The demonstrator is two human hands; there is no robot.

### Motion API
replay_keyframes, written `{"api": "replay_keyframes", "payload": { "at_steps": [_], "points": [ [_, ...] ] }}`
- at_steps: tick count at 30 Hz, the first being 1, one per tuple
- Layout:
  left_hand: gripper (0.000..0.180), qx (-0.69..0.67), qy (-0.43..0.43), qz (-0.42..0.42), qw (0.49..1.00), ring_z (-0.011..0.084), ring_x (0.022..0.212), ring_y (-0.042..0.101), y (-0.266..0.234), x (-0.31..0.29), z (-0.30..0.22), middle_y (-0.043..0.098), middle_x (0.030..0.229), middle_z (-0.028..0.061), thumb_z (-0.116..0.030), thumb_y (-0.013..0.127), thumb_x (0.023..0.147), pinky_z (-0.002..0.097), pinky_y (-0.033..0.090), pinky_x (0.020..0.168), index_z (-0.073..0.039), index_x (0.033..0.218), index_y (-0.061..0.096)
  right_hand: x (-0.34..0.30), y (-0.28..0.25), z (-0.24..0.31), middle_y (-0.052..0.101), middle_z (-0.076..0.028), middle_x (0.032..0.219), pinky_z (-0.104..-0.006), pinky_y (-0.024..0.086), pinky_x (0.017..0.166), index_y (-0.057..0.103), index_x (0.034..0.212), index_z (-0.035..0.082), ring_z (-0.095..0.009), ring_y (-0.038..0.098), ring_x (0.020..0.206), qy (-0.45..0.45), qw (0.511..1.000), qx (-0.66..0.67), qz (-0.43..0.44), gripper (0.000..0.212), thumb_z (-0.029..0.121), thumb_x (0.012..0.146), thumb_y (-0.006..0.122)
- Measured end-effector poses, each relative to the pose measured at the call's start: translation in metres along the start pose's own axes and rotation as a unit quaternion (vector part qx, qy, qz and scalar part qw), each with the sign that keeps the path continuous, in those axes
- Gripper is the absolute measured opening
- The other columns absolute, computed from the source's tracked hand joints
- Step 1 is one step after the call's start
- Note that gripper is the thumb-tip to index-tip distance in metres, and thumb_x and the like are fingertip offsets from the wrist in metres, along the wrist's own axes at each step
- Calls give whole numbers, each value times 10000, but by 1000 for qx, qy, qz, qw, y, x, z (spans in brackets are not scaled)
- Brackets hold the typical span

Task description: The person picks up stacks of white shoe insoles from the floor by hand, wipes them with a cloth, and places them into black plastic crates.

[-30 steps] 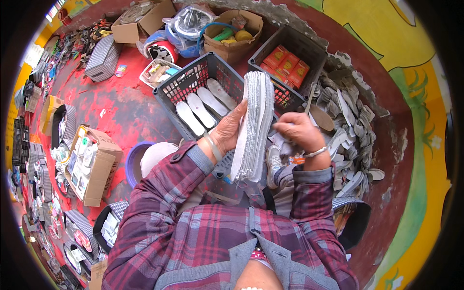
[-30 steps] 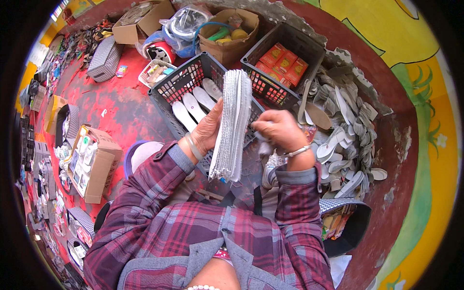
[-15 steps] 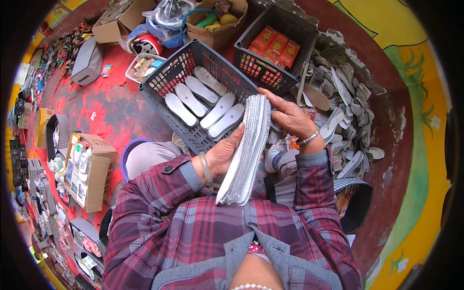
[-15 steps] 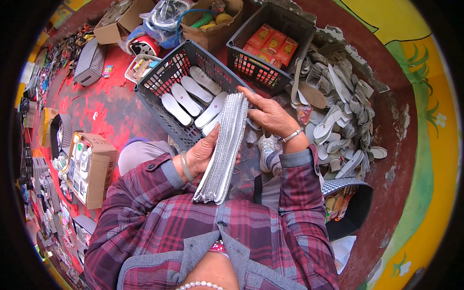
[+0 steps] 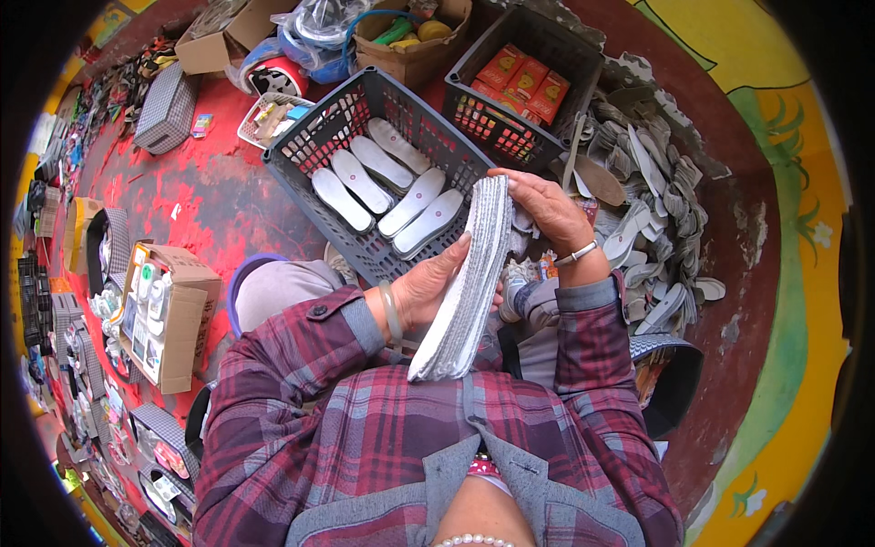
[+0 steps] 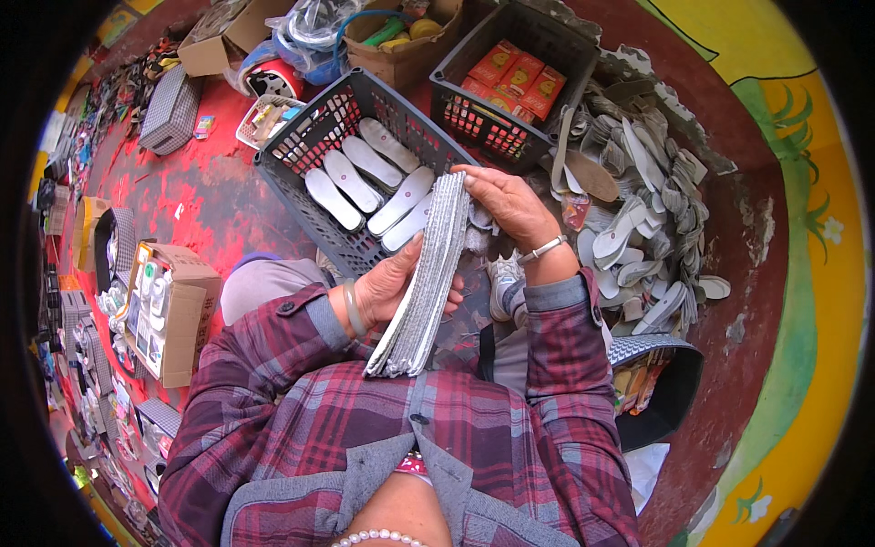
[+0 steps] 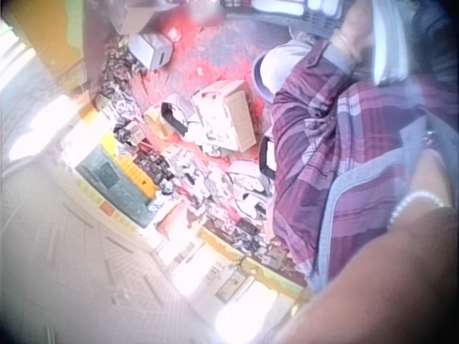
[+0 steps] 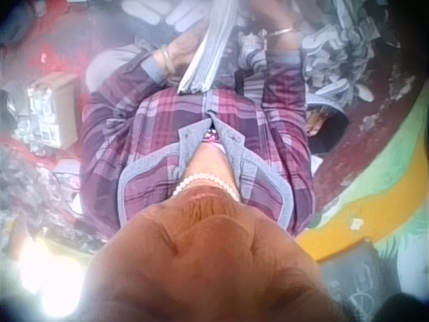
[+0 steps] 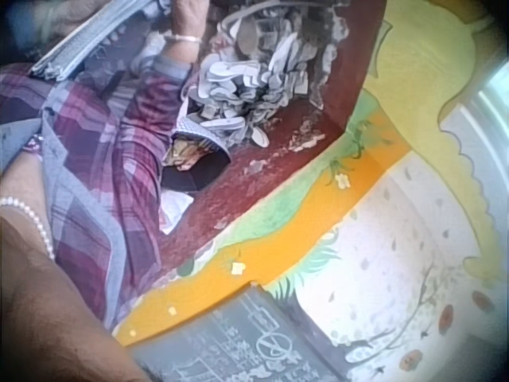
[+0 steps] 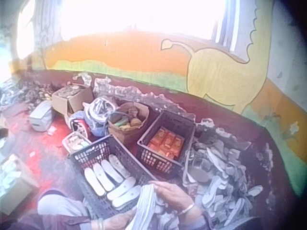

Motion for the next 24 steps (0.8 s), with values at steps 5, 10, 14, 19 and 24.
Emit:
{"api": "replay_keyframes", "payload": {
  "at_steps": [5,10,14,19,24],
  "points": [
    [606,-5,-2,10,1000,353,967,619,-5,1,1,610,1047,219,-530,557,836,481,523,842,-35,1184,542,-1,7,11,624,-47,1006,-225,441,832,559,1186,-10,-106,578,905,14,999,28,-6,410,310,931,538],
    [579,-22,2,10,1000,358,1001,602,-1,2,2,598,1077,224,-504,556,851,509,499,874,-45,1202,531,3,7,6,617,-24,982,-209,425,806,579,1150,-17,-76,543,883,19,999,27,0,322,217,933,530],
    [566,-19,5,28,999,333,1004,599,0,1,2,596,1065,199,-489,567,850,500,495,881,-55,1209,516,3,12,10,637,-43,968,-217,438,811,577,1156,-23,-93,571,863,-4,1000,-9,1,338,218,936,488],
    [581,-26,-5,41,999,335,1009,602,2,2,7,596,1082,213,-489,523,875,502,491,890,-44,1248,491,-1,10,15,641,-35,942,-222,439,805,604,1117,-24,-89,564,841,-7,995,-100,20,341,244,942,486],
    [621,-19,-21,44,999,323,969,621,0,-1,13,611,1047,205,-535,513,858,441,521,858,-21,1207,519,-3,8,11,627,-24,944,-241,433,813,611,1095,-31,-88,536,872,3,996,-89,28,338,251,936,516]
  ]
}}
Point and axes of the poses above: each hand's wrist, its own x-axis towards the middle knuckle, its own y-axis out of the palm, z = x × y, the point moved 4 cm from there along x, towards the middle knuckle
